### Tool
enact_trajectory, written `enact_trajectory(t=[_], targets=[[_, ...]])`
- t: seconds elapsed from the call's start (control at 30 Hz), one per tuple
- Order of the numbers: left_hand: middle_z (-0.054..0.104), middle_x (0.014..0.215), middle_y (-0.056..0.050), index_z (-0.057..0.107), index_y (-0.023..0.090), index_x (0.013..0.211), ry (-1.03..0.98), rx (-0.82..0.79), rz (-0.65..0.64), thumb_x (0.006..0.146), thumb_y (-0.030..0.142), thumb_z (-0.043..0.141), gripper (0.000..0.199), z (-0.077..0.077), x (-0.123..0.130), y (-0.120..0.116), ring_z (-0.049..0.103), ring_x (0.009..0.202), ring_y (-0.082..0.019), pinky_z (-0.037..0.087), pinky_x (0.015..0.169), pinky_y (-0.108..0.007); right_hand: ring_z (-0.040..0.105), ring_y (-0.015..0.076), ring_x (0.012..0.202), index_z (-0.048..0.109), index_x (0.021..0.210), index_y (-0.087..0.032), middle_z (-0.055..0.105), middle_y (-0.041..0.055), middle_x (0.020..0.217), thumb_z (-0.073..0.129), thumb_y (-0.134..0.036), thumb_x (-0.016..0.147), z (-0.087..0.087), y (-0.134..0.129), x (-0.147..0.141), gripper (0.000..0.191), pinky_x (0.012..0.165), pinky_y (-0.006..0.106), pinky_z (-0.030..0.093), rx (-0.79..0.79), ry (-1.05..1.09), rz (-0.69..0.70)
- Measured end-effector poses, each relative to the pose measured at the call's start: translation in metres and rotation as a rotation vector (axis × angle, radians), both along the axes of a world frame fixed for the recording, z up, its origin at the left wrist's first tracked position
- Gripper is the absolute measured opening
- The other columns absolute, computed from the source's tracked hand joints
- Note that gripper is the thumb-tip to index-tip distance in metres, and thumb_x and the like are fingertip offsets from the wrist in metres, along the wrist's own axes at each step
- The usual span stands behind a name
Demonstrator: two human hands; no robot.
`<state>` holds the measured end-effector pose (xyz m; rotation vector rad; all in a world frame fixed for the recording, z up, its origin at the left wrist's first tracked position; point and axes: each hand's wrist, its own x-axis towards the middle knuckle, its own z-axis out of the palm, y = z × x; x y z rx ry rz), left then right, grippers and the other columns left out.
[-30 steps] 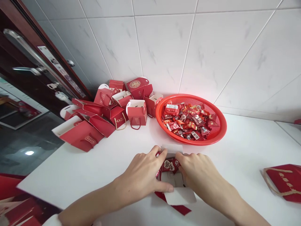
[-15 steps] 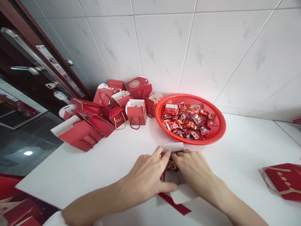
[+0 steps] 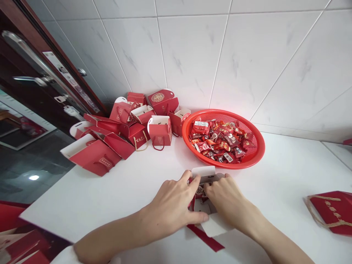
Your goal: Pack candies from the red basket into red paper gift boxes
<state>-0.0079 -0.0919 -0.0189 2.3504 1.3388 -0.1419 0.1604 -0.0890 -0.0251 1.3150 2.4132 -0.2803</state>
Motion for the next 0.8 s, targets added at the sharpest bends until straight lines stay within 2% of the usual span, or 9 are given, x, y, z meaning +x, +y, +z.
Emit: enact_trajectory(t=[0.13,0.23,0.33,0.4,0.53,0.67,0.73,0.8], targets=[[0.062,0.121,-0.007,0.063,0.024,0.131,-0.008,-0.003,0.003,0.084,0.057,0.067,0.057,0.0,0.001,-0.001,0.07,0.083,-0.028,0.052,0.071,-0.038,0.069,0.0234,0.074,0.071,0.083,-0.015,0.074,0.0082,0.079,0.061,-0.003,0.083,-0.001,0.002,0.015,0.016,0.063,0.031,0.033,-0.014,0.166,0.044],[0.062,0.113,-0.007,0.062,0.023,0.131,-0.006,-0.013,0.014,0.085,0.056,0.065,0.057,0.0,0.001,-0.001,0.069,0.081,-0.028,0.052,0.072,-0.038,0.062,0.0165,0.064,0.069,0.088,-0.017,0.069,0.0036,0.075,0.053,-0.002,0.089,0.003,0.005,0.027,0.022,0.059,0.027,0.032,0.021,0.385,-0.076],[0.061,0.116,-0.008,0.057,0.023,0.138,-0.032,-0.017,0.007,0.086,0.056,0.065,0.063,-0.001,0.0,0.001,0.069,0.083,-0.028,0.053,0.074,-0.04,0.058,0.0152,0.06,0.068,0.094,-0.019,0.067,0.0018,0.073,0.045,-0.009,0.097,0.013,0.005,0.034,0.025,0.057,0.025,0.033,0.109,0.568,-0.227],[0.06,0.12,-0.008,0.052,0.024,0.144,-0.062,-0.007,0.001,0.085,0.056,0.065,0.068,-0.005,-0.002,0.0,0.069,0.085,-0.028,0.055,0.075,-0.041,0.059,0.0156,0.061,0.068,0.096,-0.02,0.067,0.0016,0.073,0.046,-0.012,0.098,0.02,0.002,0.037,0.024,0.056,0.025,0.035,0.15,0.619,-0.256],[0.057,0.124,-0.009,0.046,0.026,0.15,-0.104,0.024,0.004,0.083,0.053,0.069,0.076,-0.021,-0.005,-0.016,0.069,0.084,-0.027,0.059,0.076,-0.043,0.059,0.0158,0.06,0.067,0.089,-0.022,0.065,0.0005,0.071,0.053,-0.011,0.093,0.023,-0.01,0.045,0.018,0.056,0.025,0.034,0.147,0.519,-0.19],[0.057,0.112,-0.009,0.052,0.023,0.143,-0.286,0.138,-0.109,0.078,0.04,0.075,0.071,-0.043,-0.009,-0.036,0.067,0.081,-0.024,0.061,0.067,-0.037,0.056,0.0163,0.053,0.065,0.085,-0.022,0.061,-0.001,0.062,0.054,-0.007,0.088,0.011,-0.022,0.061,0.019,0.054,0.028,0.029,0.184,0.345,-0.145],[0.056,0.108,-0.008,0.053,0.022,0.14,-0.38,0.183,-0.12,0.077,0.036,0.076,0.069,-0.05,-0.011,-0.036,0.066,0.079,-0.022,0.061,0.065,-0.035,0.058,0.0175,0.055,0.066,0.088,-0.022,0.062,-0.0003,0.065,0.055,-0.005,0.085,0.006,-0.026,0.066,0.02,0.054,0.029,0.028,0.199,0.303,-0.116],[0.054,0.105,-0.006,0.054,0.022,0.139,-0.422,0.198,-0.055,0.078,0.035,0.076,0.066,-0.051,-0.014,-0.029,0.065,0.077,-0.019,0.062,0.069,-0.034,0.059,0.0186,0.058,0.066,0.092,-0.023,0.063,0.0003,0.067,0.055,-0.004,0.084,0.002,-0.028,0.067,0.023,0.056,0.029,0.029,0.221,0.285,-0.097]])
